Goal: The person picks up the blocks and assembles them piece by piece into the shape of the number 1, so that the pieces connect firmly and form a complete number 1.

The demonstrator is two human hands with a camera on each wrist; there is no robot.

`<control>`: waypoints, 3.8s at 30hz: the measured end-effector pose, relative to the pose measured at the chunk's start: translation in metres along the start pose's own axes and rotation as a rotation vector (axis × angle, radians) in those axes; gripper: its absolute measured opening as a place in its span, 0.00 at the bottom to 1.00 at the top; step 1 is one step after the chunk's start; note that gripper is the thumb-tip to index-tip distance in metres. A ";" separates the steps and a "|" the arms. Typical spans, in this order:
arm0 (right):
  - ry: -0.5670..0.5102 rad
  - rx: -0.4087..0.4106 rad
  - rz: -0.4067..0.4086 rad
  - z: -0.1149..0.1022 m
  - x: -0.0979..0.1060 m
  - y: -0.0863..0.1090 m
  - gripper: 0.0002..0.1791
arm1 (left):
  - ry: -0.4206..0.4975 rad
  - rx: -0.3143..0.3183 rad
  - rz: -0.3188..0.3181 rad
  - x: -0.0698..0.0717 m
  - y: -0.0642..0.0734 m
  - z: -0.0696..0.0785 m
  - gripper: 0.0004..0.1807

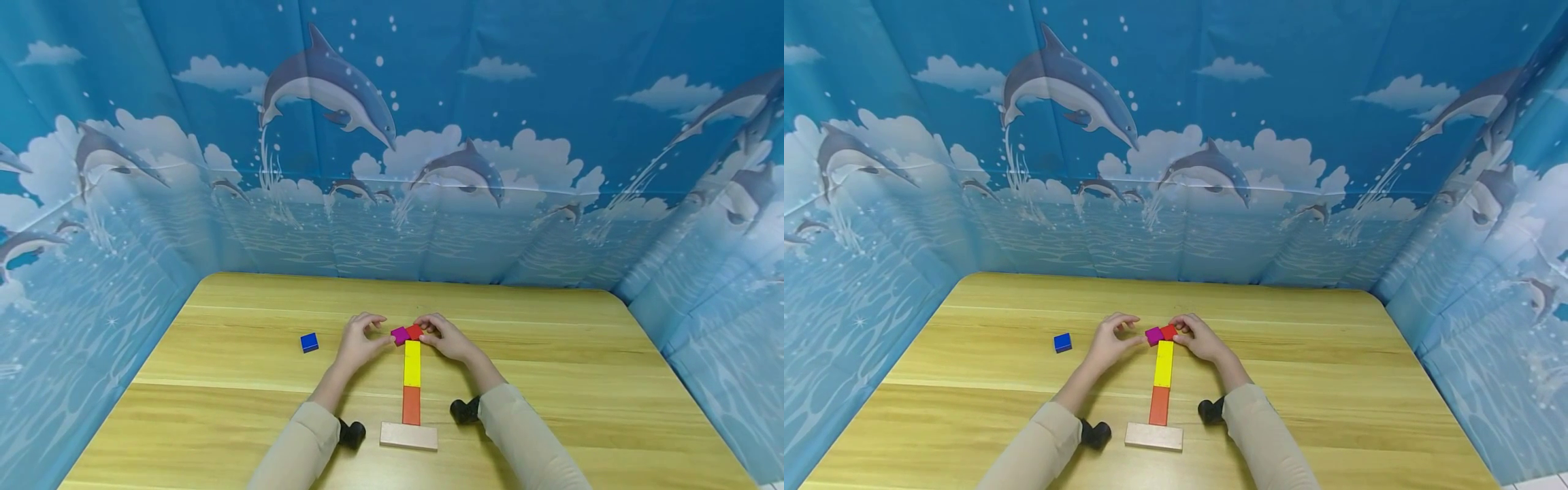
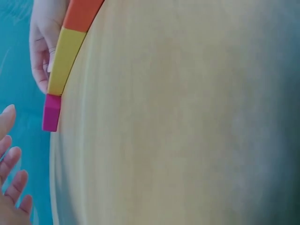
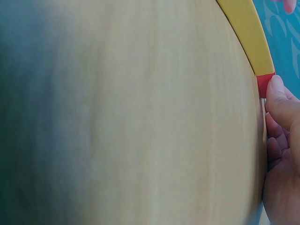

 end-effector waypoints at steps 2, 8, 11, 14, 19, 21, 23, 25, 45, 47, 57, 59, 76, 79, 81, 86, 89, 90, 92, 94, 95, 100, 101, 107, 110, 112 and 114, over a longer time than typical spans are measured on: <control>0.004 -0.004 -0.008 -0.005 0.001 0.002 0.15 | 0.009 -0.011 0.012 0.003 0.002 0.001 0.21; 0.006 0.001 -0.021 -0.009 0.001 0.003 0.15 | 0.010 -0.014 0.029 0.015 0.009 -0.002 0.22; 0.001 0.000 -0.022 -0.008 0.001 0.002 0.15 | 0.003 0.005 0.044 0.022 0.014 -0.005 0.23; 0.004 0.004 -0.018 -0.009 0.002 0.003 0.15 | -0.002 0.025 0.066 0.030 0.019 -0.008 0.24; 0.014 0.010 -0.008 -0.011 0.002 0.004 0.15 | -0.006 0.049 0.101 0.045 0.029 -0.011 0.24; 0.015 0.009 -0.006 -0.010 0.002 0.004 0.15 | -0.019 0.059 0.113 0.051 0.033 -0.013 0.25; 0.018 0.014 -0.002 -0.004 0.001 0.002 0.15 | -0.024 0.064 0.127 0.057 0.037 -0.015 0.25; 0.018 0.015 -0.005 -0.004 0.001 0.002 0.15 | -0.031 0.069 0.138 0.063 0.040 -0.018 0.26; 0.049 -0.006 0.013 0.033 -0.002 -0.010 0.15 | -0.064 0.212 0.174 0.104 0.069 -0.046 0.28; 0.046 -0.012 0.012 0.034 -0.002 -0.010 0.15 | -0.070 0.220 0.179 0.106 0.071 -0.050 0.28; 0.051 -0.015 0.015 0.035 -0.002 -0.012 0.15 | -0.082 0.263 0.149 0.109 0.075 -0.062 0.29; 0.049 -0.005 0.015 0.036 -0.003 -0.012 0.15 | -0.089 0.272 0.145 0.109 0.075 -0.063 0.29; 0.043 -0.008 0.000 0.036 -0.003 -0.012 0.15 | -0.129 0.311 0.128 0.107 0.077 -0.069 0.28; 0.038 -0.002 0.003 0.036 -0.002 -0.012 0.15 | -0.141 0.312 0.126 0.107 0.076 -0.069 0.27; 0.036 -0.004 0.005 0.036 -0.003 -0.012 0.15 | -0.149 0.312 0.126 0.107 0.076 -0.069 0.26; 0.033 0.004 0.010 0.030 -0.002 -0.010 0.15 | -0.170 0.299 0.134 0.107 0.076 -0.069 0.24; 0.013 0.006 0.002 0.012 0.000 -0.005 0.15 | -0.182 0.293 0.143 0.107 0.076 -0.069 0.23; 0.007 0.006 -0.002 0.006 0.001 -0.003 0.15 | -0.185 0.290 0.147 0.107 0.076 -0.069 0.23; 0.000 0.001 -0.009 -0.006 0.003 0.000 0.15 | -0.192 0.289 0.152 0.107 0.075 -0.069 0.22; 0.002 0.004 -0.007 -0.007 0.003 0.000 0.15 | -0.194 0.285 0.158 0.107 0.075 -0.069 0.22; 0.004 0.004 -0.007 -0.007 0.003 0.000 0.15 | -0.195 0.282 0.162 0.107 0.075 -0.069 0.22; 0.011 0.006 -0.003 -0.007 0.002 0.001 0.15 | -0.190 0.284 0.164 0.106 0.075 -0.070 0.21; 0.011 0.009 -0.002 -0.007 0.002 0.001 0.15 | -0.190 0.284 0.167 0.106 0.075 -0.070 0.21; 0.014 0.019 0.003 -0.006 0.001 0.002 0.15 | -0.167 0.284 0.184 0.105 0.076 -0.070 0.20; 0.018 0.020 0.006 -0.005 0.001 0.002 0.15 | -0.131 0.286 0.196 0.105 0.077 -0.069 0.21; 0.022 0.018 0.008 -0.006 0.001 0.003 0.15 | -0.098 0.283 0.214 0.105 0.077 -0.068 0.21; 0.020 0.017 0.010 -0.006 0.001 0.003 0.15 | -0.059 0.274 0.236 0.105 0.077 -0.067 0.21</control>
Point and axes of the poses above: each hand's wrist, its own y-axis away from the middle knuckle, its own x-axis out of the back of the hand, z = x × y, the point moved 4 cm from there along -y, towards the middle knuckle, and after that the axes turned 9 degrees about -z, right-handed, at the moved point
